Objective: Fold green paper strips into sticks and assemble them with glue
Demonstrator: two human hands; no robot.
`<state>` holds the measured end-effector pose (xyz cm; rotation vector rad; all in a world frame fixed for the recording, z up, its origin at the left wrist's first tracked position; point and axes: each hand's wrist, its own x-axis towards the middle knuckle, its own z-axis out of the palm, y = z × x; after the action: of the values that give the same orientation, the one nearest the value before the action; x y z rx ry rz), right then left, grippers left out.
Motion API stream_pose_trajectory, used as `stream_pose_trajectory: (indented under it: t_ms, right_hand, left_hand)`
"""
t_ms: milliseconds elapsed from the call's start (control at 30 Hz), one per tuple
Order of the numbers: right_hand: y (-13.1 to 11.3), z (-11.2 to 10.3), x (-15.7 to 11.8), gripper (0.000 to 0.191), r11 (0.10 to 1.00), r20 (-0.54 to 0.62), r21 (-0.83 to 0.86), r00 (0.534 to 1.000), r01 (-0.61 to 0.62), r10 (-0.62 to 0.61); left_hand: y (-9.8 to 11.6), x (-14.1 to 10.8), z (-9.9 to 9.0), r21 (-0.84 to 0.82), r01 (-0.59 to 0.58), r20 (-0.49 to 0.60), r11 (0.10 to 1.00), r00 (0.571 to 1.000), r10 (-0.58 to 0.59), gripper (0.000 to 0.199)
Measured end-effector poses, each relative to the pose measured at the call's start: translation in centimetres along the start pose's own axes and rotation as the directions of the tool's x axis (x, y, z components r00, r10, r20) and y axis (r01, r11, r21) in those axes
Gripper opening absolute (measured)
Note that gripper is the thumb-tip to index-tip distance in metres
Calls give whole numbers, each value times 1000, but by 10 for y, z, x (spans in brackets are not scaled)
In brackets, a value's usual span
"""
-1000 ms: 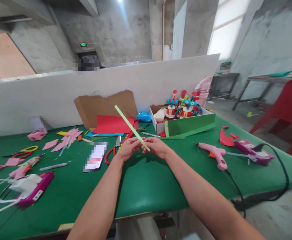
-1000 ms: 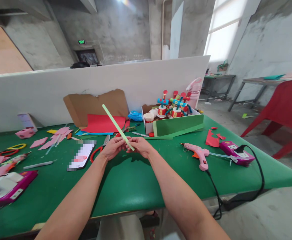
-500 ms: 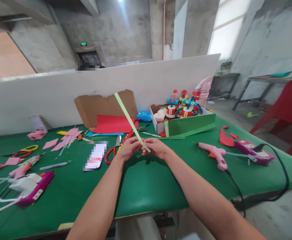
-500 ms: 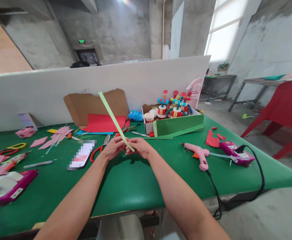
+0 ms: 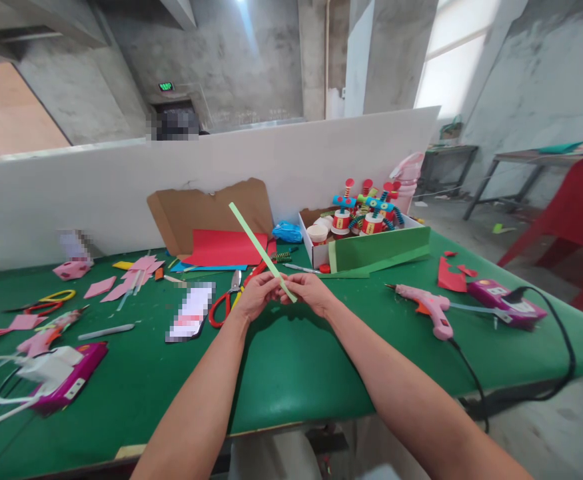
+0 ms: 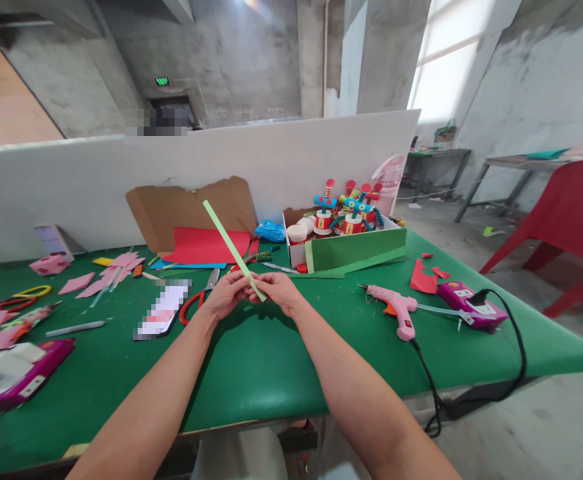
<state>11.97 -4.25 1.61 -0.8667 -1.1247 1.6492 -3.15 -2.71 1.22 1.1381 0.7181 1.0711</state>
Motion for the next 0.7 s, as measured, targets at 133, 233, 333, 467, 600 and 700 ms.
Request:
stream_pose_trajectory:
  t_ms: [133, 233, 333, 467, 600, 700]
  right_hand:
    - [2, 1, 1, 19, 1000, -12, -15, 1000, 18, -18]
    - [3, 0, 2, 21, 999, -9, -30, 1000, 27, -27]
    - [4, 1, 2, 23, 998, -21, -51, 999, 32, -33]
    - [6, 5, 4, 20, 990, -80, -123, 993, 71, -81]
    - [11, 6, 6, 17, 963, -110, -235, 981, 133, -162]
    - [12, 6, 6, 19, 891, -93, -408, 962, 200, -259]
  left_hand:
    - [0, 0, 0, -11, -1, -8, 1000, 1000, 1, 35]
    - [0, 0, 0, -10, 4, -8, 1000, 1000, -4, 36]
    - [0, 0, 1, 2, 5, -28, 1000, 1000, -5, 36]
    - [-2, 2, 1, 23, -6, -78, 1000, 997, 8, 36]
    - [-5, 5, 0, 49, -21, -129, 999, 991, 28, 37]
    - [-7, 7, -1, 82, -24, -154, 996, 987, 36, 37]
